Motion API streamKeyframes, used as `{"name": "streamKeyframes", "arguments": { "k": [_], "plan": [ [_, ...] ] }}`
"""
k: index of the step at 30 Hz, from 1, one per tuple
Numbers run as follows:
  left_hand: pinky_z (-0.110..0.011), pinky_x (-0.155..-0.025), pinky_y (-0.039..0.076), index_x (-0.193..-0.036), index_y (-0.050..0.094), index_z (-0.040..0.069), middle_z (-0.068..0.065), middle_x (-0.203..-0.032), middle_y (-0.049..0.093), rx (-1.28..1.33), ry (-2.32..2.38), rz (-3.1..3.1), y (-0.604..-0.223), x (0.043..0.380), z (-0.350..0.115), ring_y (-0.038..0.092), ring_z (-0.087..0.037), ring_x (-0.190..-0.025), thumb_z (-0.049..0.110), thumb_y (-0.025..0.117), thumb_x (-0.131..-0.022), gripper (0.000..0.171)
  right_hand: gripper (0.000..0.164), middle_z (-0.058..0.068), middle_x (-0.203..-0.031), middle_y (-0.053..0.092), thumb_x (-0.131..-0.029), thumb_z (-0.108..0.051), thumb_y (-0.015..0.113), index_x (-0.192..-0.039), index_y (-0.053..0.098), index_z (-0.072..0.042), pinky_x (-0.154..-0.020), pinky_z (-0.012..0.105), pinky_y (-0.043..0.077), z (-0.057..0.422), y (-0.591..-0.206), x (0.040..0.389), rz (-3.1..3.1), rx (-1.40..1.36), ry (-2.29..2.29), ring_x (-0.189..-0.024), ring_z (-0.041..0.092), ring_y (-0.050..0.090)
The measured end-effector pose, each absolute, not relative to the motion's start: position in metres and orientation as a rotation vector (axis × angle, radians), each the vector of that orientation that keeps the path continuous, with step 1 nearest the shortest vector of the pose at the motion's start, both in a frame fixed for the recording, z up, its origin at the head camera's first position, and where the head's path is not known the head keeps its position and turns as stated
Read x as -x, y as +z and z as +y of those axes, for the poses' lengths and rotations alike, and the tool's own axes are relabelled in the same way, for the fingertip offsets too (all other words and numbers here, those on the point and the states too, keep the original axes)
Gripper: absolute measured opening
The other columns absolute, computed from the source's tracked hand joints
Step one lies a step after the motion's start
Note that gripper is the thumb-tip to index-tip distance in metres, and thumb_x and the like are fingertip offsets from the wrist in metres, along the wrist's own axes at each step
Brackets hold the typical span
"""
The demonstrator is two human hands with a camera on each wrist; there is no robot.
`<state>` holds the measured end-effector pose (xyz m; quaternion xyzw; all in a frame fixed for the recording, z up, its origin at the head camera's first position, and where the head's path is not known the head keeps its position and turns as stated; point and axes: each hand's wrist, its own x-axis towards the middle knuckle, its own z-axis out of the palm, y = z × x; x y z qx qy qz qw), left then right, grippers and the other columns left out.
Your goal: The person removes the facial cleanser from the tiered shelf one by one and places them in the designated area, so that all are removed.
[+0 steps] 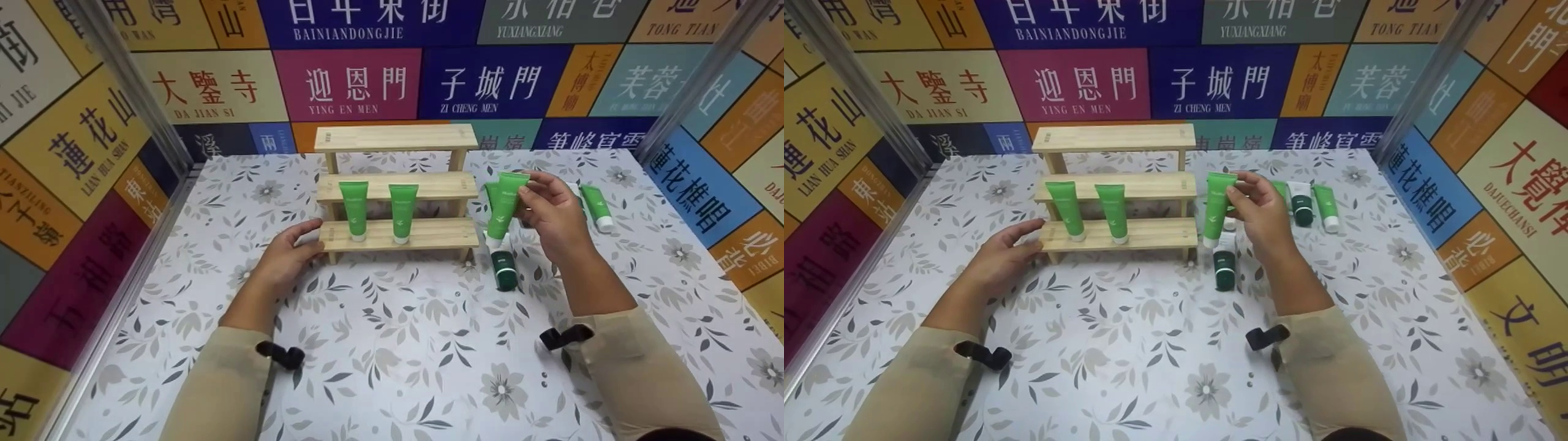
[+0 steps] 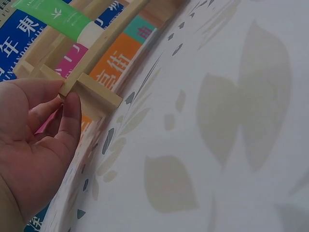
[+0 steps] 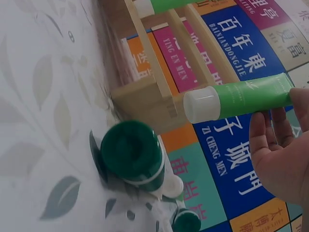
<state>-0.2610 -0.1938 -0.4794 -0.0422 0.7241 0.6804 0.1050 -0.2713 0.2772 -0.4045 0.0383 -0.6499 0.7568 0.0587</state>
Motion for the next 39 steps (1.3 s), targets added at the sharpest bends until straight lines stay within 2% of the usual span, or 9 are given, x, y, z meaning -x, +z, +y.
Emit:
{"name": "streamKeyframes", "arguments": {
  "k": [15, 24, 29, 33, 39],
  "plan": [
    [-0.025, -0.093, 0.056, -0.161, 0.049, 0.016, -0.018, -0.151, 0.063, 0.090, 1.939, 2.185, -0.475, 0.259, -0.194, 0.071, -0.009, -0.107, 0.013, 0.068, -0.103, 0.061, 0.032, 0.003, -0.120, 0.065, -0.102, -0.017, 0.072, -0.133, 0.062, -0.013, -0.083, 0.025, 0.062, 0.320, -0.411, 0.259, -1.888, -0.092, 2.370, -0.096, 0.014, 0.071],
    [-0.025, -0.090, 0.057, -0.160, 0.050, 0.014, -0.019, -0.148, 0.063, 0.109, 2.013, 2.122, -0.476, 0.259, -0.194, 0.071, -0.009, -0.104, 0.009, 0.067, -0.103, 0.060, 0.042, 0.003, -0.117, 0.062, -0.104, -0.017, 0.071, -0.143, 0.058, -0.012, -0.082, 0.026, 0.062, 0.337, -0.419, 0.267, -1.949, -0.030, 2.415, -0.095, 0.014, 0.071],
    [-0.024, -0.094, 0.056, -0.162, 0.048, 0.014, -0.017, -0.151, 0.061, 0.115, 2.005, 2.123, -0.476, 0.258, -0.194, 0.070, -0.011, -0.110, 0.011, 0.065, -0.104, 0.060, 0.037, 0.001, -0.117, 0.061, -0.103, -0.017, 0.072, -0.138, 0.061, -0.019, -0.081, 0.027, 0.060, 0.344, -0.426, 0.273, -1.964, 0.019, 2.486, -0.091, 0.013, 0.068],
    [-0.023, -0.098, 0.055, -0.161, 0.048, 0.016, -0.014, -0.153, 0.060, 0.130, 1.988, 2.130, -0.477, 0.259, -0.194, 0.069, -0.013, -0.118, 0.012, 0.065, -0.105, 0.059, 0.037, -0.002, -0.113, 0.065, -0.103, -0.015, 0.072, -0.138, 0.060, -0.018, -0.081, 0.028, 0.059, 0.349, -0.434, 0.277, -1.952, 0.072, 2.568, -0.088, 0.013, 0.069],
    [-0.022, -0.097, 0.055, -0.160, 0.050, 0.017, -0.012, -0.155, 0.059, 0.112, 1.933, 2.191, -0.478, 0.260, -0.195, 0.070, -0.013, -0.117, 0.015, 0.067, -0.104, 0.059, 0.031, -0.005, -0.105, 0.069, -0.103, -0.016, 0.072, -0.132, 0.061, -0.020, -0.080, 0.028, 0.059, 0.354, -0.442, 0.280, -2.035, 0.150, 2.588, -0.087, 0.012, 0.069]
  ]
}}
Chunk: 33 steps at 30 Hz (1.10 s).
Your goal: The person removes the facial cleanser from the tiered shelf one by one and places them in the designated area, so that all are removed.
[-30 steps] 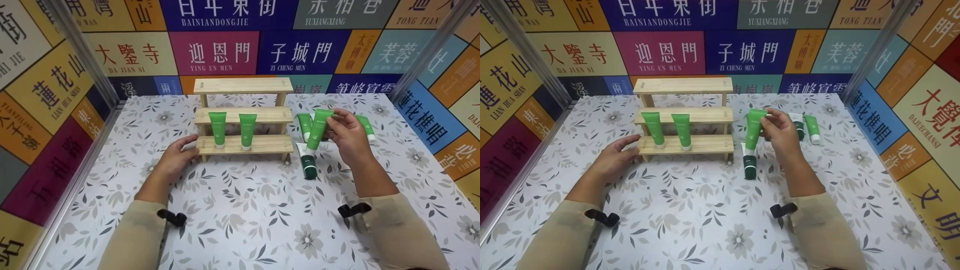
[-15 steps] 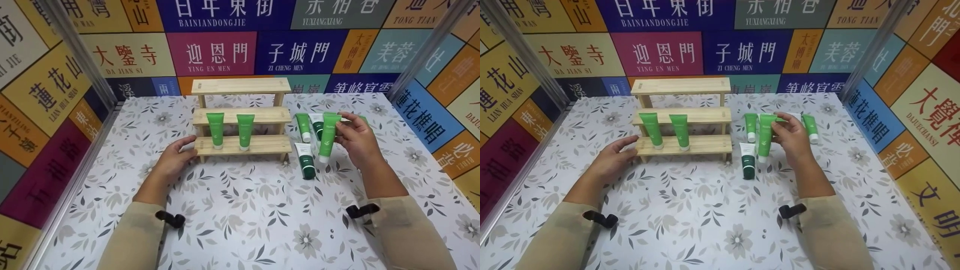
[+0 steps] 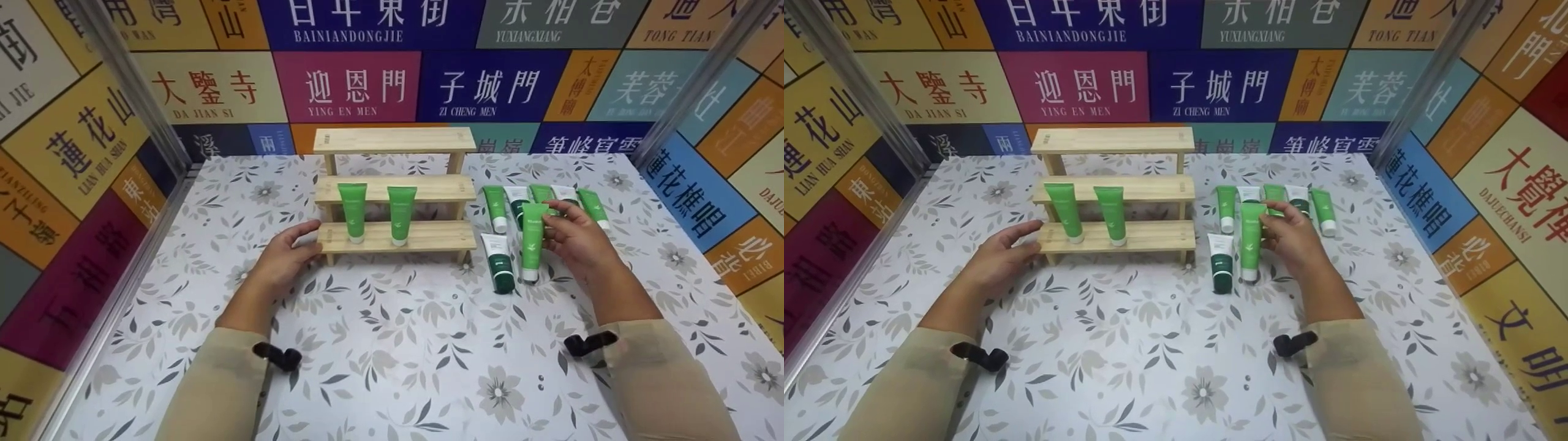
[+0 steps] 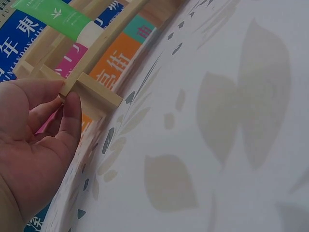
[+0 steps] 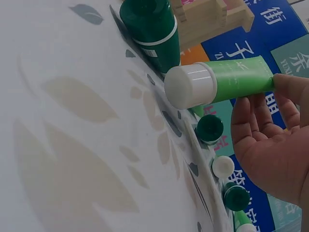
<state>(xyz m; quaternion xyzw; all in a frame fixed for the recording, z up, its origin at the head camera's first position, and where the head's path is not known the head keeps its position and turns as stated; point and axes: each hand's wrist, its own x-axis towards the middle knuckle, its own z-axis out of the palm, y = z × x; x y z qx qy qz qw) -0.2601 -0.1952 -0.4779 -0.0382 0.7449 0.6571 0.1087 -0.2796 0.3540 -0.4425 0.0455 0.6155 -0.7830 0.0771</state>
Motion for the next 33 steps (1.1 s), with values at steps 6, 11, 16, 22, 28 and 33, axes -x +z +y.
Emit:
{"name": "streamKeyframes", "arguments": {
  "k": [6, 11, 16, 22, 28, 33],
  "plan": [
    [-0.025, -0.102, 0.053, -0.161, 0.049, 0.018, -0.011, -0.155, 0.060, 0.120, 1.924, 2.187, -0.477, 0.259, -0.195, 0.069, -0.016, -0.124, 0.016, 0.067, -0.104, 0.059, 0.039, -0.008, -0.112, 0.066, -0.101, -0.020, 0.075, -0.137, 0.060, -0.022, -0.081, 0.027, 0.058, 0.360, -0.448, 0.281, 1.881, -0.204, -2.255, -0.088, 0.010, 0.067],
    [-0.031, -0.111, 0.051, -0.161, 0.049, 0.020, -0.009, -0.156, 0.060, 0.142, 1.910, 2.184, -0.475, 0.259, -0.195, 0.067, -0.020, -0.130, 0.018, 0.067, -0.104, 0.059, 0.042, -0.010, -0.113, 0.067, -0.099, -0.021, 0.079, -0.137, 0.061, -0.023, -0.083, 0.026, 0.058, 0.363, -0.452, 0.283, 1.878, -0.279, -2.201, -0.090, 0.009, 0.067],
    [-0.030, -0.109, 0.052, -0.160, 0.050, 0.020, -0.009, -0.156, 0.060, 0.150, 1.927, 2.173, -0.475, 0.259, -0.195, 0.068, -0.018, -0.128, 0.017, 0.068, -0.104, 0.059, 0.050, -0.009, -0.106, 0.071, -0.096, -0.018, 0.081, -0.141, 0.059, -0.016, -0.082, 0.027, 0.057, 0.363, -0.454, 0.284, 1.848, -0.303, -2.181, -0.088, 0.009, 0.067],
    [-0.027, -0.095, 0.054, -0.160, 0.050, 0.016, -0.017, -0.150, 0.063, 0.136, 1.966, 2.152, -0.478, 0.259, -0.194, 0.072, -0.011, -0.110, 0.013, 0.066, -0.104, 0.058, 0.062, -0.007, -0.105, 0.074, -0.097, -0.020, 0.080, -0.151, 0.050, -0.013, -0.085, 0.028, 0.061, 0.367, -0.456, 0.284, 1.873, -0.312, -2.062, -0.091, 0.009, 0.073],
    [-0.027, -0.098, 0.055, -0.160, 0.050, 0.017, -0.014, -0.152, 0.061, 0.139, 1.960, 2.154, -0.476, 0.260, -0.194, 0.071, -0.013, -0.114, 0.013, 0.066, -0.104, 0.058, 0.069, -0.007, -0.106, 0.072, -0.098, -0.020, 0.079, -0.157, 0.043, -0.016, -0.087, 0.028, 0.062, 0.370, -0.456, 0.284, 1.897, -0.324, -2.003, -0.093, 0.009, 0.074],
    [-0.025, -0.098, 0.055, -0.160, 0.050, 0.015, -0.014, -0.154, 0.059, 0.129, 1.969, 2.150, -0.477, 0.260, -0.194, 0.070, -0.012, -0.116, 0.012, 0.067, -0.103, 0.059, 0.071, -0.007, -0.107, 0.073, -0.097, -0.020, 0.081, -0.157, 0.043, -0.017, -0.088, 0.029, 0.062, 0.370, -0.458, 0.284, 1.918, -0.308, -1.983, -0.094, 0.010, 0.074]
  ]
}}
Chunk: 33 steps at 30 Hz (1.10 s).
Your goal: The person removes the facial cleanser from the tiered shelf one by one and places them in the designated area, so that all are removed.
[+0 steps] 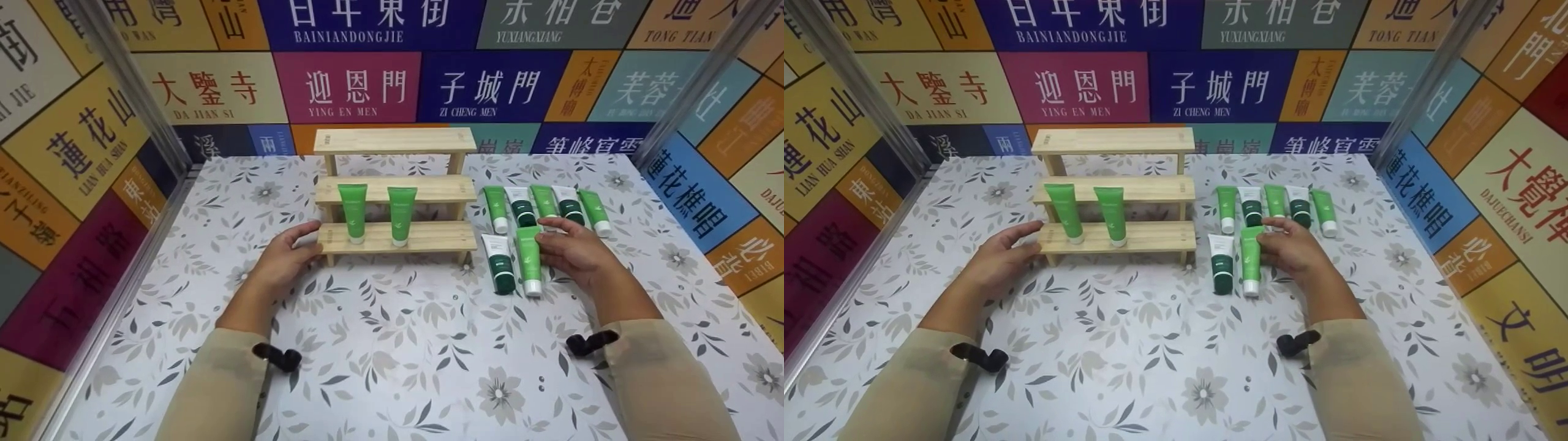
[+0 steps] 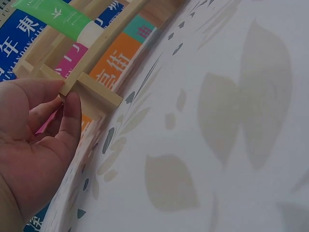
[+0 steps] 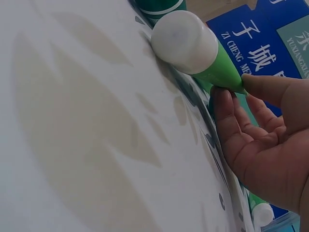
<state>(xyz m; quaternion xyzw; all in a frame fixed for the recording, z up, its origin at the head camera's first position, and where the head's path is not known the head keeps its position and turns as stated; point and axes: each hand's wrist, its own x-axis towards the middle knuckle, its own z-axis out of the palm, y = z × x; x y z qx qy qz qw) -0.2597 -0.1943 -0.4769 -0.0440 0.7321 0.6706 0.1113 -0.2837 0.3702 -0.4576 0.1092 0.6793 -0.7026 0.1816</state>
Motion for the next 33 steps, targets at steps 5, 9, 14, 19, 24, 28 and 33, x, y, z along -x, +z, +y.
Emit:
{"name": "streamKeyframes", "arguments": {
  "k": [5, 9, 14, 19, 24, 28, 33],
  "plan": [
    [-0.025, -0.096, 0.055, -0.160, 0.049, 0.013, -0.018, -0.153, 0.060, 0.121, 1.993, 2.135, -0.477, 0.259, -0.194, 0.071, -0.010, -0.110, 0.011, 0.067, -0.103, 0.059, 0.069, -0.007, -0.105, 0.077, -0.098, -0.018, 0.079, -0.157, 0.043, -0.018, -0.087, 0.029, 0.062, 0.372, -0.459, 0.283, 1.952, -0.285, -1.951, -0.093, 0.010, 0.074],
    [-0.027, -0.095, 0.056, -0.160, 0.050, 0.014, -0.017, -0.152, 0.060, 0.128, 1.999, 2.136, -0.476, 0.259, -0.193, 0.071, -0.010, -0.108, 0.010, 0.067, -0.103, 0.059, 0.068, -0.005, -0.107, 0.080, -0.100, -0.014, 0.076, -0.158, 0.040, -0.017, -0.088, 0.029, 0.063, 0.373, -0.461, 0.283, 1.936, -0.267, -1.958, -0.093, 0.012, 0.076],
    [-0.026, -0.092, 0.056, -0.159, 0.051, 0.015, -0.015, -0.149, 0.061, 0.127, 2.000, 2.138, -0.476, 0.259, -0.193, 0.071, -0.011, -0.105, 0.010, 0.067, -0.103, 0.058, 0.072, -0.004, -0.110, 0.080, -0.100, -0.013, 0.076, -0.161, 0.037, -0.016, -0.088, 0.027, 0.063, 0.373, -0.460, 0.284, 1.924, -0.267, -1.953, -0.092, 0.011, 0.077],
    [-0.025, -0.087, 0.056, -0.159, 0.050, 0.012, -0.020, -0.141, 0.066, 0.084, 2.029, 2.122, -0.479, 0.260, -0.194, 0.070, -0.009, -0.098, 0.008, 0.065, -0.104, 0.057, 0.073, -0.004, -0.109, 0.080, -0.101, -0.016, 0.076, -0.162, 0.036, -0.017, -0.089, 0.027, 0.063, 0.372, -0.458, 0.283, 1.941, -0.283, -1.914, -0.092, 0.011, 0.077],
    [-0.025, -0.088, 0.057, -0.159, 0.049, 0.010, -0.021, -0.142, 0.065, 0.076, 2.038, 2.122, -0.479, 0.261, -0.194, 0.071, -0.009, -0.098, 0.007, 0.064, -0.104, 0.058, 0.072, -0.003, -0.110, 0.080, -0.101, -0.017, 0.075, -0.162, 0.037, -0.018, -0.091, 0.029, 0.064, 0.372, -0.455, 0.283, 1.936, -0.324, -1.887, -0.095, 0.014, 0.078],
    [-0.024, -0.089, 0.057, -0.160, 0.049, 0.010, -0.022, -0.146, 0.063, 0.080, 2.037, 2.124, -0.479, 0.261, -0.193, 0.071, -0.009, -0.101, 0.007, 0.064, -0.104, 0.058, 0.069, -0.003, -0.110, 0.079, -0.102, -0.018, 0.074, -0.162, 0.038, -0.019, -0.092, 0.030, 0.064, 0.372, -0.453, 0.283, 1.939, -0.354, -1.869, -0.097, 0.015, 0.078],
    [-0.024, -0.090, 0.057, -0.161, 0.048, 0.011, -0.022, -0.148, 0.063, 0.079, 2.004, 2.148, -0.478, 0.260, -0.195, 0.071, -0.009, -0.103, 0.009, 0.064, -0.104, 0.059, 0.067, -0.003, -0.104, 0.078, -0.102, -0.020, 0.074, -0.160, 0.040, -0.021, -0.087, 0.029, 0.065, 0.372, -0.448, 0.284, 1.978, -0.396, -1.838, -0.091, 0.013, 0.076]
  ]
}}
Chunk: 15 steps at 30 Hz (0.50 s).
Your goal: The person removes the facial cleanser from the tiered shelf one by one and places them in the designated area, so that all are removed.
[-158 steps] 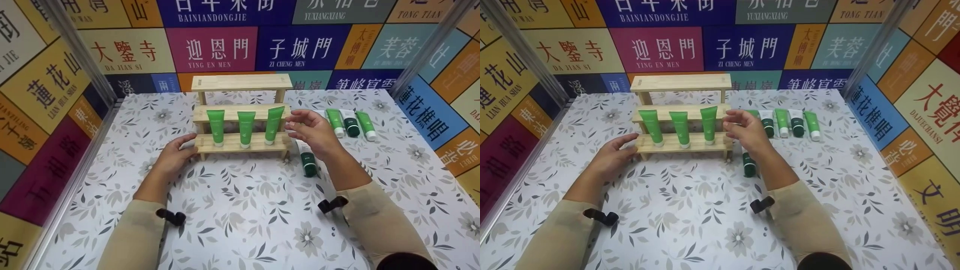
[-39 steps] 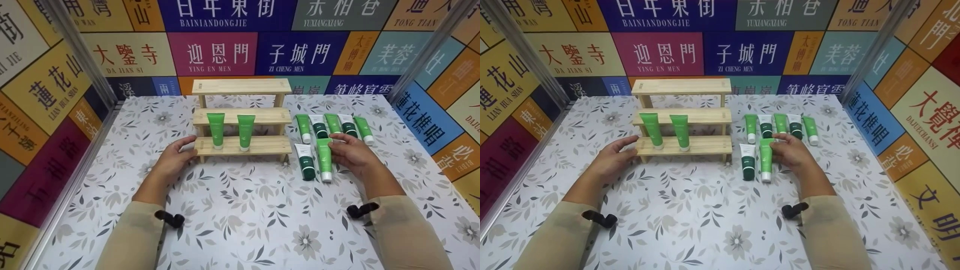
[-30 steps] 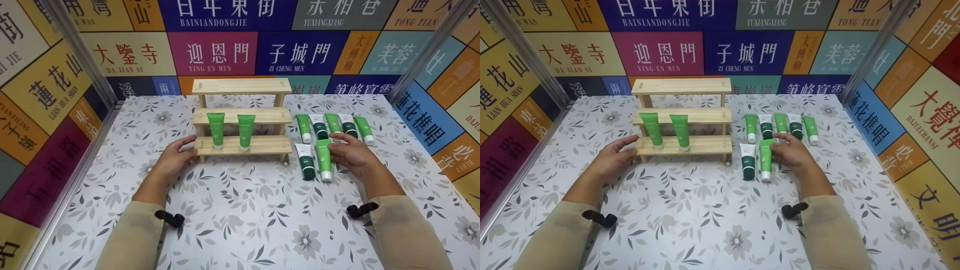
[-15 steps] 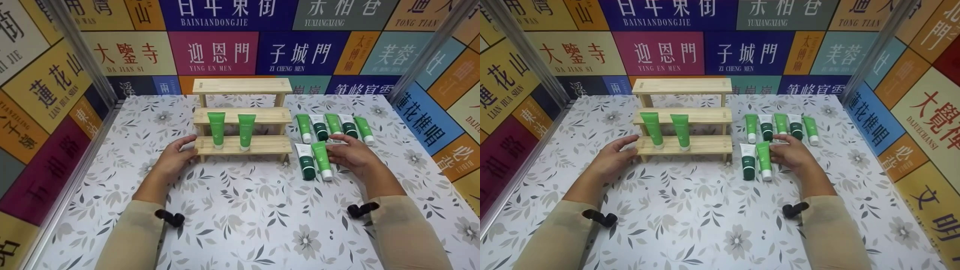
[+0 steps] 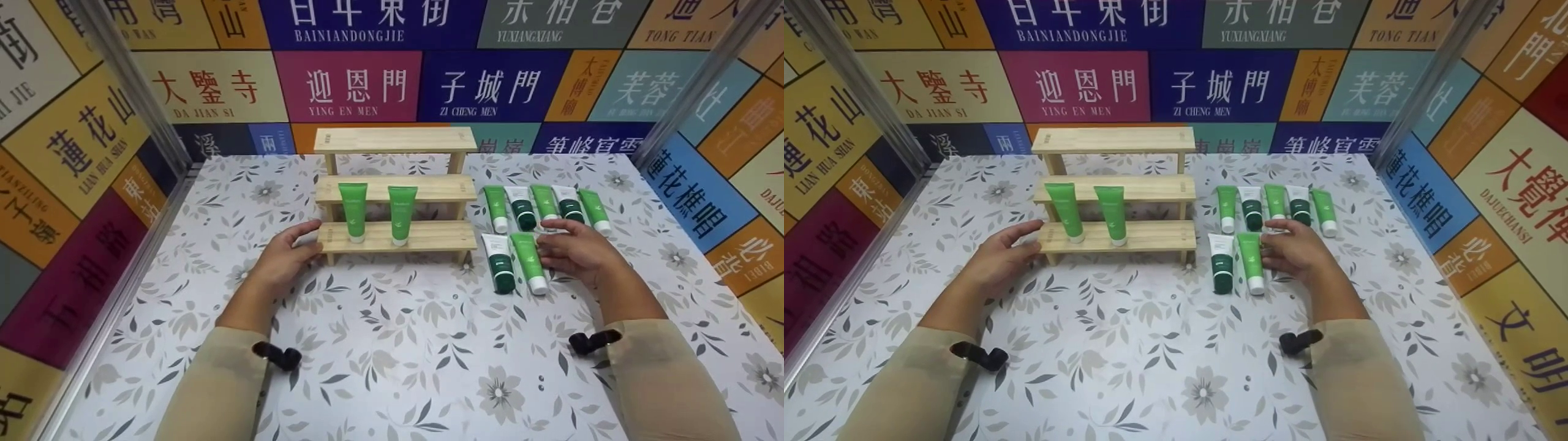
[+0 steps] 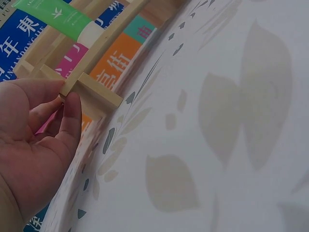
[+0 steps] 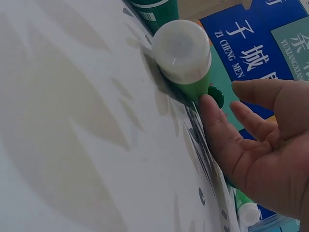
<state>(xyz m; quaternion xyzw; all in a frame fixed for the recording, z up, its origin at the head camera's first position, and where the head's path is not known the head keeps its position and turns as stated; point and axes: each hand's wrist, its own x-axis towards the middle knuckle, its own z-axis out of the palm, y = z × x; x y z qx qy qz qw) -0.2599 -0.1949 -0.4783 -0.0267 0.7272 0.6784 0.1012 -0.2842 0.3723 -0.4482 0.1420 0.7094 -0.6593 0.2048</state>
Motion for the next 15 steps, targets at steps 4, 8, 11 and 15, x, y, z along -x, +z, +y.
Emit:
{"name": "streamKeyframes", "arguments": {
  "k": [4, 8, 11, 15],
  "plan": [
    [-0.024, -0.093, 0.056, -0.161, 0.048, 0.012, -0.020, -0.151, 0.062, 0.069, 1.966, 2.180, -0.477, 0.259, -0.196, 0.071, -0.009, -0.108, 0.013, 0.065, -0.105, 0.059, 0.063, -0.004, -0.109, 0.077, -0.104, -0.023, 0.072, -0.158, 0.042, -0.020, -0.083, 0.028, 0.065, 0.370, -0.444, 0.285, 2.046, -0.371, -1.816, -0.088, 0.011, 0.075],
    [-0.024, -0.096, 0.055, -0.161, 0.048, 0.013, -0.018, -0.154, 0.060, 0.066, 1.950, 2.190, -0.477, 0.259, -0.197, 0.071, -0.011, -0.114, 0.014, 0.066, -0.104, 0.060, 0.060, -0.003, -0.118, 0.073, -0.104, -0.022, 0.071, -0.158, 0.043, -0.018, -0.084, 0.027, 0.064, 0.364, -0.441, 0.285, 2.088, -0.308, -1.839, -0.091, 0.011, 0.073],
    [-0.023, -0.097, 0.055, -0.161, 0.048, 0.014, -0.017, -0.154, 0.060, 0.076, 1.957, 2.180, -0.477, 0.260, -0.196, 0.070, -0.011, -0.115, 0.013, 0.065, -0.105, 0.059, 0.059, -0.002, -0.118, 0.071, -0.103, -0.022, 0.073, -0.156, 0.046, -0.016, -0.084, 0.026, 0.064, 0.357, -0.438, 0.282, 2.091, -0.262, -1.905, -0.094, 0.013, 0.072],
    [-0.023, -0.097, 0.055, -0.161, 0.048, 0.015, -0.015, -0.156, 0.058, 0.108, 1.991, 2.129, -0.478, 0.260, -0.195, 0.070, -0.011, -0.115, 0.011, 0.064, -0.106, 0.058, 0.050, -0.001, -0.114, 0.072, -0.102, -0.020, 0.075, -0.147, 0.054, -0.015, -0.084, 0.026, 0.063, 0.342, -0.431, 0.277, 2.072, -0.162, -2.000, -0.095, 0.016, 0.072]
  ]
}}
